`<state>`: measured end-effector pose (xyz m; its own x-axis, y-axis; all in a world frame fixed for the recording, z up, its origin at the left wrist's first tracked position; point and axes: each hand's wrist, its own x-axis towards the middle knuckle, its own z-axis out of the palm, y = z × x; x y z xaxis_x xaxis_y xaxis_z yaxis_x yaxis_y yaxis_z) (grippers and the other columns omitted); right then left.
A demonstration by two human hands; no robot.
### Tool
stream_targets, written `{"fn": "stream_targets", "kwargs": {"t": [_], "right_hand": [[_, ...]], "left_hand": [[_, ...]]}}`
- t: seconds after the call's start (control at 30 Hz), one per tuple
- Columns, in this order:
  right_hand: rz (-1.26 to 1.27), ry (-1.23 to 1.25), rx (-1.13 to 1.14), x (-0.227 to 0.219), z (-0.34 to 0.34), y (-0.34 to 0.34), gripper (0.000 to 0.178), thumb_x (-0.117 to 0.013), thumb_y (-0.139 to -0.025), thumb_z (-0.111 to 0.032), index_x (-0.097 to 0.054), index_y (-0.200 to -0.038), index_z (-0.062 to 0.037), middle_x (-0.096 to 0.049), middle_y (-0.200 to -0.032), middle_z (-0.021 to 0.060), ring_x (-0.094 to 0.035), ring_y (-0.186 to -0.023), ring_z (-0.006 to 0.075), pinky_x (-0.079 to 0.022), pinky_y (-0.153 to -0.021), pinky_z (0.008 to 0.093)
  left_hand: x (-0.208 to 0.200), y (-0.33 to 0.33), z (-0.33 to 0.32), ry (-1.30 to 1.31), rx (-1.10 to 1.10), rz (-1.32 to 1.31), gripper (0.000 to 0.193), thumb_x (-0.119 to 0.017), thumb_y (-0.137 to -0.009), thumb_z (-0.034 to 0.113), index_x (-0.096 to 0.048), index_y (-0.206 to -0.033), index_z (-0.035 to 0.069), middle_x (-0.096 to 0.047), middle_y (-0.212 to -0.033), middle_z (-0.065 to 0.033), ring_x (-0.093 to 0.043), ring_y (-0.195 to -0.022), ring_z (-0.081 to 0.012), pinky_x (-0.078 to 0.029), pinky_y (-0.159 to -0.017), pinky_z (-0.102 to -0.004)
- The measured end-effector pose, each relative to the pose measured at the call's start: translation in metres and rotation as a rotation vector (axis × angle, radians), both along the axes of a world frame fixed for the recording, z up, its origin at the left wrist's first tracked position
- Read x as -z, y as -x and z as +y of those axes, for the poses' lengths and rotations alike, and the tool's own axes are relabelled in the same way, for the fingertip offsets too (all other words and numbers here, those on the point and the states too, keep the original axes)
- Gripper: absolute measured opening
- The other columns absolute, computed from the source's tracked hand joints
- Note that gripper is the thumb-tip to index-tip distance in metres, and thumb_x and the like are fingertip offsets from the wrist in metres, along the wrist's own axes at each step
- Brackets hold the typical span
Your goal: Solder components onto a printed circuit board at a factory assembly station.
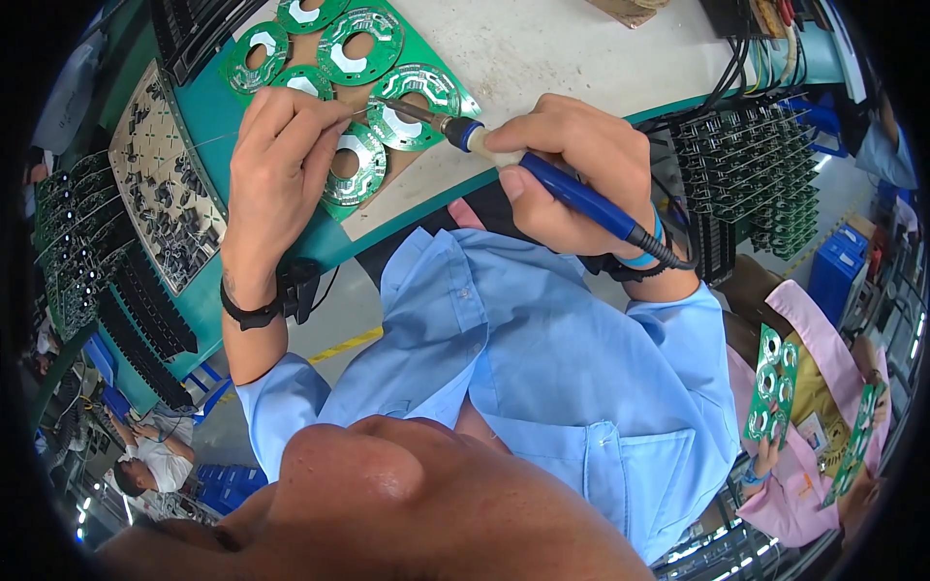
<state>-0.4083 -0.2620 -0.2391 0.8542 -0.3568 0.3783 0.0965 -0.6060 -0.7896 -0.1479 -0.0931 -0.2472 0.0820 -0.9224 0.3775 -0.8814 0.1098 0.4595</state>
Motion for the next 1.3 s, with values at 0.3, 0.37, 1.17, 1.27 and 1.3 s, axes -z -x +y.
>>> {"fn": "stream_targets", "kwargs": {"t": [0.3, 0.37, 1.17, 1.27, 1.3], "right_hand": [[-0.008, -0.055, -0.047, 0.002, -0.007, -0.009, 0.021, -0.068, -0.094, -0.011, -0.068, -0.106, 0.007, -0.067, -0.078, 0.0145, -0.065, -0.066, 0.0208, -0.048, -0.059, 0.0301], [-0.017, -0.053, -0.053, 0.003, -0.007, -0.011, 0.021, -0.068, -0.095, -0.011, -0.068, -0.106, 0.0069, -0.067, -0.078, 0.0145, -0.065, -0.066, 0.0207, -0.048, -0.059, 0.03], [0.017, -0.105, -0.019, -0.002, -0.013, -0.013, 0.02, -0.07, -0.092, -0.012, -0.07, -0.104, 0.0039, -0.072, -0.083, 0.0134, -0.068, -0.066, 0.0193, -0.051, -0.06, 0.0288], [0.034, -0.092, -0.038, -0.004, -0.015, -0.014, 0.023, -0.07, -0.096, -0.015, -0.068, -0.105, 0.0063, -0.07, -0.08, 0.0144, -0.069, -0.068, 0.0206, -0.051, -0.061, 0.0297], [0.036, -0.086, -0.04, -0.004, -0.016, -0.013, 0.023, -0.07, -0.096, -0.015, -0.068, -0.105, 0.0064, -0.07, -0.08, 0.0144, -0.069, -0.068, 0.0205, -0.052, -0.061, 0.0298]], "left_hand": [[0.001, -0.001, 0.0, -0.005, 0.003, 0.008, 0.019, -0.078, -0.084, -0.003, -0.075, -0.103, 0.003, -0.063, -0.09, -0.0069, -0.061, -0.089, -0.0265, -0.051, -0.079, -0.0388], [0.001, 0.0, 0.0, -0.011, 0.006, 0.004, 0.02, -0.078, -0.084, -0.003, -0.075, -0.103, 0.003, -0.063, -0.09, -0.0068, -0.061, -0.089, -0.0265, -0.051, -0.079, -0.0388], [0.009, 0.002, -0.005, 0.07, 0.014, 0.002, 0.025, -0.075, -0.075, -0.001, -0.073, -0.099, 0.005, -0.053, -0.085, -0.0054, -0.057, -0.085, -0.0255, -0.046, -0.074, -0.0386], [0.009, 0.0, -0.004, 0.068, 0.017, 0.003, 0.025, -0.074, -0.075, -0.001, -0.073, -0.099, 0.005, -0.053, -0.086, -0.0055, -0.057, -0.085, -0.0255, -0.046, -0.074, -0.0386], [0.008, 0.0, -0.004, 0.061, 0.02, 0.001, 0.025, -0.074, -0.075, -0.001, -0.073, -0.1, 0.005, -0.053, -0.086, -0.0055, -0.057, -0.085, -0.0255, -0.046, -0.075, -0.0386]]}}
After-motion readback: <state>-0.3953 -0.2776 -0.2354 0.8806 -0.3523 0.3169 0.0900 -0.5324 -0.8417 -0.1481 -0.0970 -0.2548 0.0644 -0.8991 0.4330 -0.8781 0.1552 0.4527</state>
